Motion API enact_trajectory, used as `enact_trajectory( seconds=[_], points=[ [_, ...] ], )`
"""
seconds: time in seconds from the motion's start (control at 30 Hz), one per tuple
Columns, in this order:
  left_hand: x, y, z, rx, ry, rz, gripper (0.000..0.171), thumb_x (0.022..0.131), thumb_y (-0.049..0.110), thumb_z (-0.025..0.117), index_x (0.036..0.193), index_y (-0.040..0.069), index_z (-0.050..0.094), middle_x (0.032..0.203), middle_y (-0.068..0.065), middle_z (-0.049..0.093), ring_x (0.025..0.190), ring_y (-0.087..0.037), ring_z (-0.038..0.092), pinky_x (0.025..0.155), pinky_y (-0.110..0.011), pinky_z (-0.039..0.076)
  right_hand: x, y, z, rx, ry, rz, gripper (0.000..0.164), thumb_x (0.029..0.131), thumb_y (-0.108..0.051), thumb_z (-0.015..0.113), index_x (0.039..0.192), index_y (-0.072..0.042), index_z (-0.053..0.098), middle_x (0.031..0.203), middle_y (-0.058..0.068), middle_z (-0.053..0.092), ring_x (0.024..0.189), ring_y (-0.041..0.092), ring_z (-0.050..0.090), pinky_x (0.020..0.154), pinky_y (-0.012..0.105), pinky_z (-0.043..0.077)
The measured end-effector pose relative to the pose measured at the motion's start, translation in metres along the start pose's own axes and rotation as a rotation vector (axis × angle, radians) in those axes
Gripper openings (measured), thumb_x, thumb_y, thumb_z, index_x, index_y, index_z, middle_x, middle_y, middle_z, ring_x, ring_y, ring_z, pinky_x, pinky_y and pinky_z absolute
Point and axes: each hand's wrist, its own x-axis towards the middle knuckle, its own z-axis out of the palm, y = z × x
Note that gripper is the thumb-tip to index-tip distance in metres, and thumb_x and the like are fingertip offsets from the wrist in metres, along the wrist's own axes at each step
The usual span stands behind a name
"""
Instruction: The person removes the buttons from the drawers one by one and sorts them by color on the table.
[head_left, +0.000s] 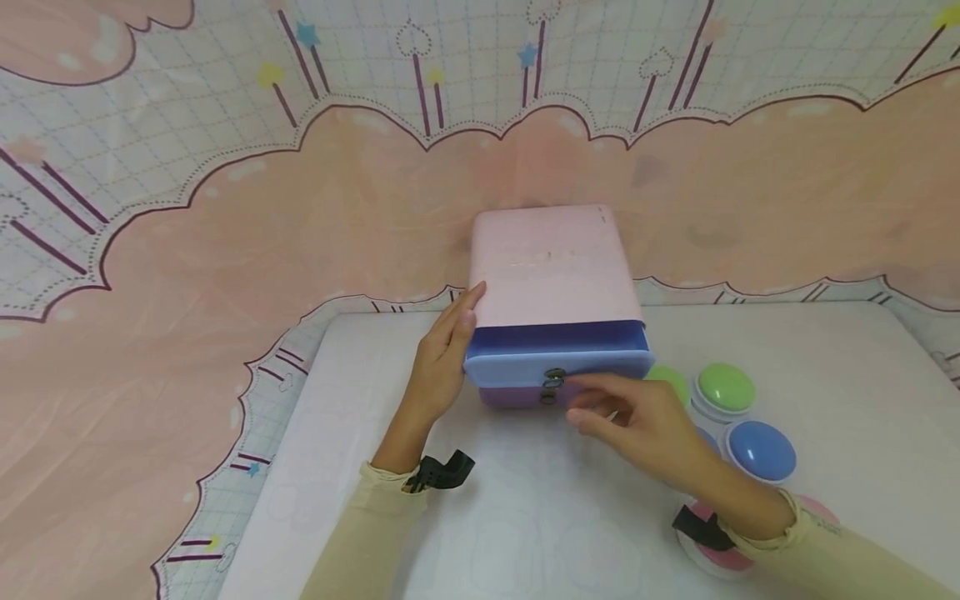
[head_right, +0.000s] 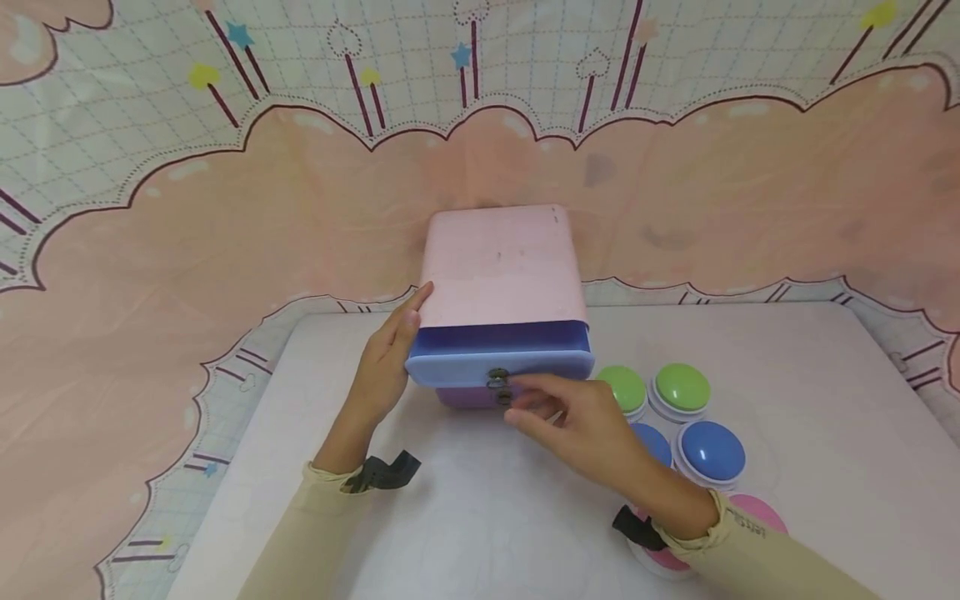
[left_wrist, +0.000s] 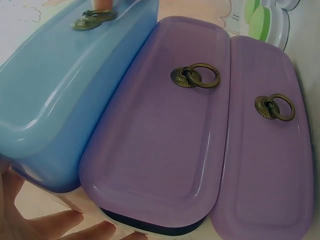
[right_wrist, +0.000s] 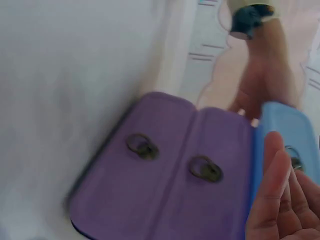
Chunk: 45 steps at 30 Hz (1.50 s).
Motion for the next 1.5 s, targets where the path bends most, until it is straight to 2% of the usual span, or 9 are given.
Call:
enact_trajectory(
  seconds=[0.2, 0.33, 0.57, 0.67, 0.83, 1.03, 1.2, 1.33, 1.5],
  points=[
    [-0.001, -0.001, 0.001, -0.009, -0.008, 0.002, 0.045, 0.112, 0.043, 0.034, 0.155, 0.036, 0.044, 0.163, 0.013, 0.037, 0.155, -0.013, 0.028, 0.128, -0.047, 0.022, 0.008, 0.002, 0.018, 0.148, 0.013, 0.070, 0.022, 0.095, -0.019, 0.074, 0.111, -0.003, 0.075, 0.090, 0.003, 0.079, 0.069, 0.010, 0.073, 0.059, 0.030, 0.061],
    [-0.001, 0.001, 0.001, -0.012, -0.013, 0.010, 0.045, 0.112, 0.042, 0.034, 0.155, 0.036, 0.043, 0.163, 0.013, 0.036, 0.156, -0.016, 0.028, 0.127, -0.047, 0.023, 0.011, 0.001, 0.023, 0.158, 0.082, 0.026, 0.011, 0.099, -0.015, 0.068, 0.100, -0.008, 0.077, 0.085, 0.003, 0.078, 0.063, 0.011, 0.072, 0.053, 0.031, 0.059],
    [-0.001, 0.004, 0.001, -0.014, -0.015, 0.000, 0.044, 0.112, 0.041, 0.034, 0.154, 0.034, 0.045, 0.163, 0.013, 0.037, 0.155, -0.012, 0.028, 0.128, -0.045, 0.023, 0.020, 0.000, 0.022, 0.107, 0.120, 0.020, 0.014, 0.100, -0.015, 0.067, 0.097, -0.005, 0.076, 0.082, 0.004, 0.077, 0.060, 0.016, 0.070, 0.052, 0.029, 0.058],
    [-0.002, 0.004, 0.000, -0.036, -0.025, -0.020, 0.044, 0.112, 0.042, 0.035, 0.154, 0.035, 0.046, 0.163, 0.013, 0.037, 0.155, -0.012, 0.027, 0.124, -0.046, 0.032, 0.026, 0.001, 0.020, 0.092, 0.125, 0.047, 0.017, 0.101, -0.018, 0.067, 0.097, -0.005, 0.076, 0.082, 0.003, 0.076, 0.061, 0.017, 0.070, 0.054, 0.029, 0.058],
    [-0.002, 0.005, -0.001, -0.119, -0.048, -0.067, 0.044, 0.111, 0.047, 0.034, 0.153, 0.038, 0.046, 0.164, 0.013, 0.033, 0.155, -0.016, 0.029, 0.106, -0.051, 0.050, 0.034, 0.003, 0.019, 0.110, 0.132, 0.075, 0.017, 0.101, -0.018, 0.067, 0.096, -0.004, 0.077, 0.082, 0.007, 0.076, 0.064, 0.012, 0.070, 0.059, 0.028, 0.061],
    [-0.001, 0.004, -0.001, -0.154, -0.058, -0.095, 0.046, 0.110, 0.051, 0.032, 0.152, 0.041, 0.046, 0.165, 0.013, 0.031, 0.154, -0.019, 0.030, 0.103, -0.056, 0.049, 0.040, 0.003, 0.019, 0.095, 0.149, 0.074, 0.016, 0.100, -0.017, 0.068, 0.096, -0.006, 0.078, 0.080, 0.008, 0.077, 0.062, 0.012, 0.070, 0.058, 0.033, 0.062],
    [-0.002, 0.003, -0.001, -0.155, -0.057, -0.110, 0.045, 0.110, 0.051, 0.032, 0.152, 0.041, 0.046, 0.165, 0.013, 0.031, 0.153, -0.020, 0.032, 0.104, -0.056, 0.049, 0.039, 0.004, 0.017, 0.093, 0.114, 0.102, 0.016, 0.100, -0.018, 0.068, 0.098, -0.006, 0.078, 0.083, 0.009, 0.078, 0.064, 0.012, 0.071, 0.060, 0.033, 0.062],
    [-0.003, 0.002, 0.000, -0.154, -0.064, -0.104, 0.046, 0.110, 0.051, 0.032, 0.152, 0.041, 0.046, 0.166, 0.011, 0.030, 0.153, -0.021, 0.033, 0.104, -0.056, 0.050, 0.034, 0.005, 0.010, 0.123, 0.039, 0.161, 0.021, 0.100, -0.023, 0.068, 0.106, -0.005, 0.076, 0.094, 0.012, 0.079, 0.075, 0.019, 0.076, 0.067, 0.029, 0.063],
    [-0.006, 0.004, -0.004, -0.125, -0.088, -0.127, 0.049, 0.109, 0.055, 0.026, 0.153, 0.043, 0.043, 0.168, 0.010, 0.027, 0.154, -0.023, 0.032, 0.104, -0.058, 0.049, 0.022, 0.009, -0.009, -0.075, -0.013, 0.141, 0.029, 0.100, -0.032, 0.068, 0.116, -0.009, 0.076, 0.103, 0.006, 0.079, 0.085, 0.016, 0.076, 0.070, 0.024, 0.060]
  ],
)
